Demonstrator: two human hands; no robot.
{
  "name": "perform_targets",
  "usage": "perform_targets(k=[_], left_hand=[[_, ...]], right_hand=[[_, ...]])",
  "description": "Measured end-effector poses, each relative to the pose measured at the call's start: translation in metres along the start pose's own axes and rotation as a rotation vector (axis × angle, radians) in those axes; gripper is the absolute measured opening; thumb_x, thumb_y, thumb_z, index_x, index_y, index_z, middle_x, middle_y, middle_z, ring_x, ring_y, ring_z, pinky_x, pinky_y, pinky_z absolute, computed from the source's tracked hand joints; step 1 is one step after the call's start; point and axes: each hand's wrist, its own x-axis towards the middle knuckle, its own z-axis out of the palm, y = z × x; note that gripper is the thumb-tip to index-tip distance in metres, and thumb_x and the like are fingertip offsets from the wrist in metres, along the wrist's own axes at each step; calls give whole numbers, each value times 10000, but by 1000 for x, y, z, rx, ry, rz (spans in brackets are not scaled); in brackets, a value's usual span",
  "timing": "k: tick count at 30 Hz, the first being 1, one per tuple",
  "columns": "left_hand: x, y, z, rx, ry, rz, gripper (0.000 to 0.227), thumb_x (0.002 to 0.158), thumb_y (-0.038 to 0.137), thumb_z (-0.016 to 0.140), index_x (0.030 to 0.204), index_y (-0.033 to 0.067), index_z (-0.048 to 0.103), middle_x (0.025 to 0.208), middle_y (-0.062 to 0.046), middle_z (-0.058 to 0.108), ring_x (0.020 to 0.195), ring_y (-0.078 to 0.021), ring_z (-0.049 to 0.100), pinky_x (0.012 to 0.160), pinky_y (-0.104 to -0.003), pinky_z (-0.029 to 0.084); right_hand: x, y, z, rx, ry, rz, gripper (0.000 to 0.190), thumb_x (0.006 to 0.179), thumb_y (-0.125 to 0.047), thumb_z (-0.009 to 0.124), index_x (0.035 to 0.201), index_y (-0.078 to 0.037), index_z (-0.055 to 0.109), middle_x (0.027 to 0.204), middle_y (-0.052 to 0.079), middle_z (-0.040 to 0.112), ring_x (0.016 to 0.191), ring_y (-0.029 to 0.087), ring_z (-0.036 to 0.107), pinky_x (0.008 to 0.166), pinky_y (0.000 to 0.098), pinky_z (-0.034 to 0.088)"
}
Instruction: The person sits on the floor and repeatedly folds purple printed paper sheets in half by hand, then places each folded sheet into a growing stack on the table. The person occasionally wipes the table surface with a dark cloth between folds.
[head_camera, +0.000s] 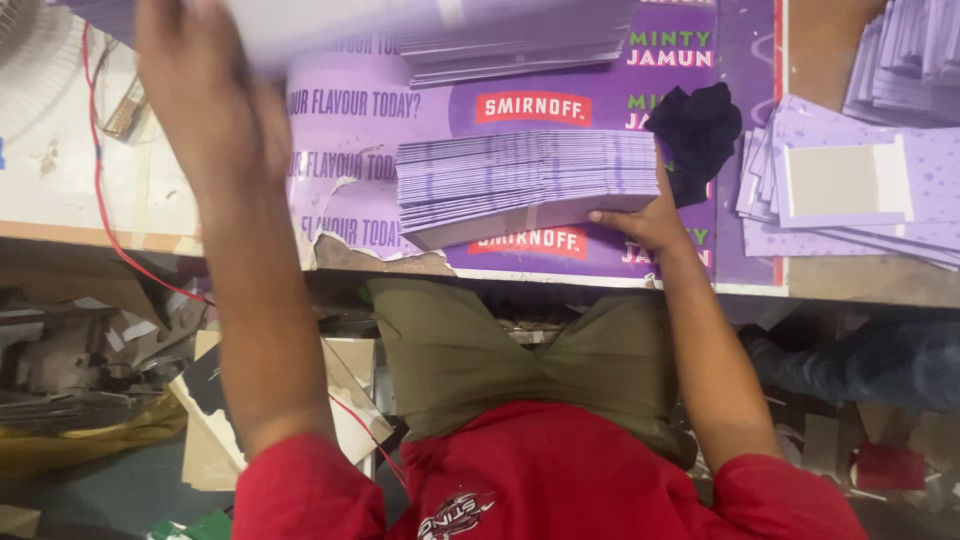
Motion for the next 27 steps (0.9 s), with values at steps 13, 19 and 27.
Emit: perform_targets(k=[13, 19, 27], left_hand=[[-286, -132, -44, 413, 462, 71, 149, 1034, -37, 593, 1182, -43, 587, 1107, -109, 686, 1028, -151, 675, 957, -282, 548], [-300, -163, -55, 404, 366, -1, 187, 1042, -26, 585, 1226, -58, 588, 1197, -130, 647, 1096, -168, 644, 988, -295, 517], [-247, -126, -31, 1022, 190, -59, 729, 888, 204, 831, 1466, -24, 450, 1469, -270, 434, 1374, -380, 450, 1139, -452, 391]], right_hand=[[8, 14, -13, 67, -37, 15, 1261, 611, -509, 956, 1574, 13, 330, 1466, 84, 549, 1377, 207, 522, 1173, 361, 441], [8, -5, -5, -15, 46, 134, 1508, 317, -475, 1031, 1559, -9, 314, 1414, 94, 569, 1330, 241, 549, 1137, 378, 458], [-1, -18, 2, -112, 32, 131, 1192, 570, -143, 973, 1552, -20, 309, 1425, 115, 556, 1359, 244, 541, 1170, 398, 442]])
